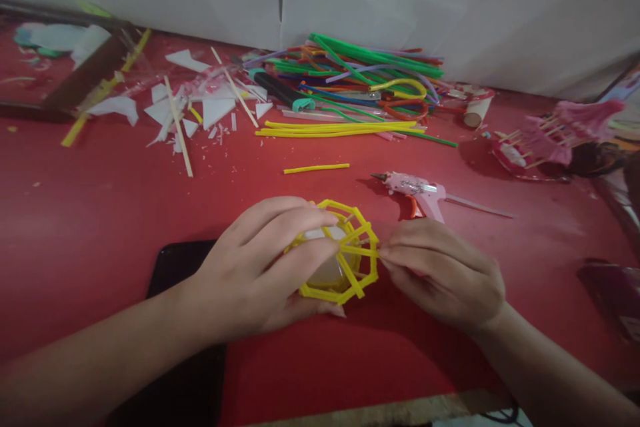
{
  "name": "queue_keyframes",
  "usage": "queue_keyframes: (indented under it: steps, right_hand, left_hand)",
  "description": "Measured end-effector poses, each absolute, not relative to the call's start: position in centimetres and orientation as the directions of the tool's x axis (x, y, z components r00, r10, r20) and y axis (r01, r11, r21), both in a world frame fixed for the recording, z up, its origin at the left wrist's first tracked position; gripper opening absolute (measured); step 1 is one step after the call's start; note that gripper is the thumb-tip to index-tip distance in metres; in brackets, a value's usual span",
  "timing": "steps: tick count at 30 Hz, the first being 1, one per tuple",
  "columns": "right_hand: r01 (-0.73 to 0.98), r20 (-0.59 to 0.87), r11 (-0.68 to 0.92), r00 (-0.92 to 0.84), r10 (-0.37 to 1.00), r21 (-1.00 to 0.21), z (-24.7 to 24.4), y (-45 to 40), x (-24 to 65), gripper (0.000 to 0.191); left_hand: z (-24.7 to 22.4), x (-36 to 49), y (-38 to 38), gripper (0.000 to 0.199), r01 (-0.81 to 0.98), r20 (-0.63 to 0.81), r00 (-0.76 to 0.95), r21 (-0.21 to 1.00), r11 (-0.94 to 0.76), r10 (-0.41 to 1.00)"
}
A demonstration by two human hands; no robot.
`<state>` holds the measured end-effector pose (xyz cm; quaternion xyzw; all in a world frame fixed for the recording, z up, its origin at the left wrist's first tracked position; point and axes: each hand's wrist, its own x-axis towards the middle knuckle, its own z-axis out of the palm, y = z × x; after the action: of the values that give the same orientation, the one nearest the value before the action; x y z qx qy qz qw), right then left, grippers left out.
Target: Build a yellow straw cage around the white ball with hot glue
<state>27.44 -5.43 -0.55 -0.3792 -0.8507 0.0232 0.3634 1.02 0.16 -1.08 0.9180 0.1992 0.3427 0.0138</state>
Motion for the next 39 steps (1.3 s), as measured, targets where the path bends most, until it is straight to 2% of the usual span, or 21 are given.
queue_keyframes:
  steps: [5,12,15,24,27,31,36,39]
  right_hand:
    - [0.645,0.597,0.711,-0.463,0.655,-0.280,-0.62,-5.46,27.52,0.021]
    - [0.632,0.608,0.761,-0.549,0.573,-0.148,-1.01,-5.44,28.04,0.022]
    - [0.632,0.600,0.764,-0.564,0.567,-0.128,-0.95,-5.41,28.12,0.023]
    - [0.642,0.604,0.753,-0.547,0.580,-0.142,-1.05,-5.40,27.97,0.025]
    - [0.633,0.617,0.749,-0.515,0.596,-0.195,-0.92,-5.49,27.79,0.024]
    - [0.579,0.603,0.759,-0.502,0.620,-0.299,-0.33,-5.49,27.77,0.029]
    - [0.580,0.592,0.784,-0.558,0.581,-0.223,-0.20,-5.35,28.08,0.030]
    - [0.583,0.584,0.783,-0.566,0.583,-0.217,-0.34,-5.27,28.08,0.030]
  left_hand:
    - [-0.88,0.91,0.36,0.048,0.350,0.602,0.716,0.129,-0.928,0.353]
    - [-0.93,0.88,0.41,0.050,0.345,0.604,0.728,0.088,-0.934,0.325]
    - [-0.93,0.90,0.36,0.048,0.363,0.594,0.732,0.074,-0.929,0.333]
    - [-1.20,0.70,0.27,0.050,0.365,0.635,0.695,0.092,-0.926,0.337]
    - [-1.31,0.43,0.44,0.051,0.382,0.654,0.665,0.116,-0.917,0.360]
    - [-1.30,0.29,0.76,0.055,0.367,0.660,0.677,0.082,-0.927,0.327]
    - [-1.25,0.45,0.70,0.056,0.384,0.657,0.673,0.080,-0.920,0.339]
    - [-1.28,0.55,0.63,0.059,0.390,0.656,0.672,0.082,-0.917,0.345]
